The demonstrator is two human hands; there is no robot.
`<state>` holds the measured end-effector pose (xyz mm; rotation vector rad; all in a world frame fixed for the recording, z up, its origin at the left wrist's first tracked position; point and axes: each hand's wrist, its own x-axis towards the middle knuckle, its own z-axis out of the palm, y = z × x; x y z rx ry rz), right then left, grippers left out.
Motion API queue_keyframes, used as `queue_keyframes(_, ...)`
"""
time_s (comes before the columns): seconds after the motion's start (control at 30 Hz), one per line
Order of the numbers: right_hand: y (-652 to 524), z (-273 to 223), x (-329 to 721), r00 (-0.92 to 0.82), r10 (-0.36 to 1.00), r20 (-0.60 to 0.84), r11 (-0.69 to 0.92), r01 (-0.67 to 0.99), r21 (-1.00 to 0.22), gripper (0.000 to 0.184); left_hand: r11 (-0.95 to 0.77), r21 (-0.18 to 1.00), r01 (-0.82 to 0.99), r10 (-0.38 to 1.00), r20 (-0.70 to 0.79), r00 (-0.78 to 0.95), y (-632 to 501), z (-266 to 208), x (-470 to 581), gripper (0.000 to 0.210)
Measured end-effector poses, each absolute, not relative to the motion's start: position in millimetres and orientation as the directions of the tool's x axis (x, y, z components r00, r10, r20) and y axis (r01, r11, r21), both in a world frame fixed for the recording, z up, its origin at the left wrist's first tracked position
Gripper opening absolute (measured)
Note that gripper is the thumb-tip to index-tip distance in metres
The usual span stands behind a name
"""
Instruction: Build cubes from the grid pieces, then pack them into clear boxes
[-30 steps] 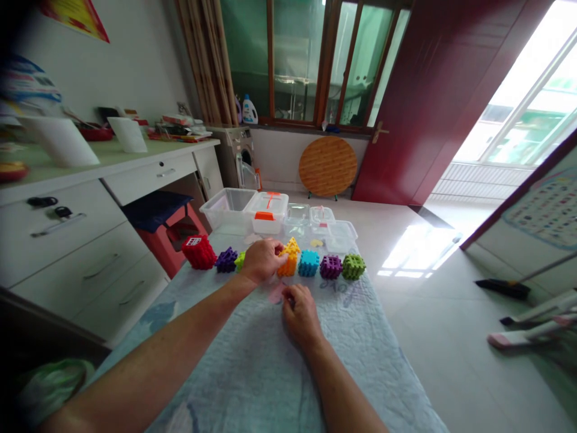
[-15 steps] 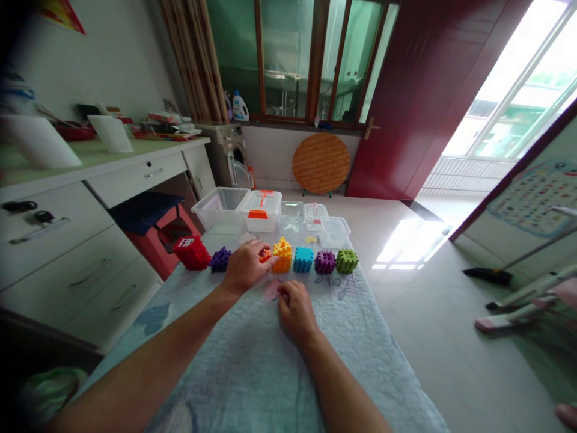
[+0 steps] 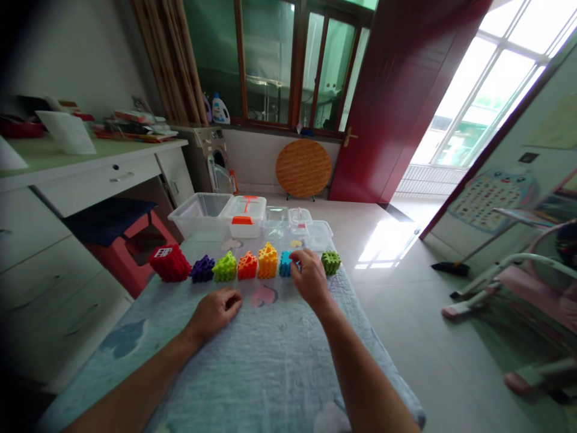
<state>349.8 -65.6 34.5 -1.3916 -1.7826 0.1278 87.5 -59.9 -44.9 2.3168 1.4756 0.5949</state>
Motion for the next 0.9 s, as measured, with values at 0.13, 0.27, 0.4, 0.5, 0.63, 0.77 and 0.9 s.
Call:
queue_keyframes(0.13,-12.8,61.8,390.5,0.018,0.893,0.450,0.153,0.927,-0.341,0.025,-0.389,0.566,0.727,0.918,0.172,0.357,-57.2,-47.5,85.4,0.020)
queue_keyframes(0.27,28.3,62.5,414.6,0.078,0.970,0.232,-0.072,0.997,-0.034,0.036,-0.378,0.604,0.701,0.920,0.158,0.360,-60.4,-44.8,84.5,0.021)
queue_keyframes(0.4,44.0,50.5,419.7,0.075,0.983,0.168,-0.082,0.996,0.038,0.037,-0.358,0.616,0.702,0.926,0.139,0.351,-61.1,-42.6,84.1,0.021)
queue_keyframes(0.5,47.7,42.0,419.8,0.073,0.987,0.143,-0.084,0.994,0.067,0.035,-0.354,0.626,0.695,0.927,0.132,0.352,-59.6,-42.9,83.8,0.021)
queue_keyframes(0.63,48.8,35.7,420.1,0.081,0.984,0.156,-0.095,0.992,0.086,0.034,-0.349,0.645,0.680,0.927,0.130,0.353,-58.2,-43.9,82.9,0.020)
queue_keyframes(0.77,46.5,33.1,420.1,0.078,0.981,0.179,-0.096,0.991,0.096,0.035,-0.345,0.670,0.658,0.927,0.136,0.348,-58.4,-43.6,82.0,0.020)
queue_keyframes(0.9,43.8,32.8,420.8,0.047,0.979,0.197,-0.066,0.993,0.093,0.034,-0.368,0.683,0.631,0.928,0.225,0.297,-58.5,-43.2,81.3,0.021)
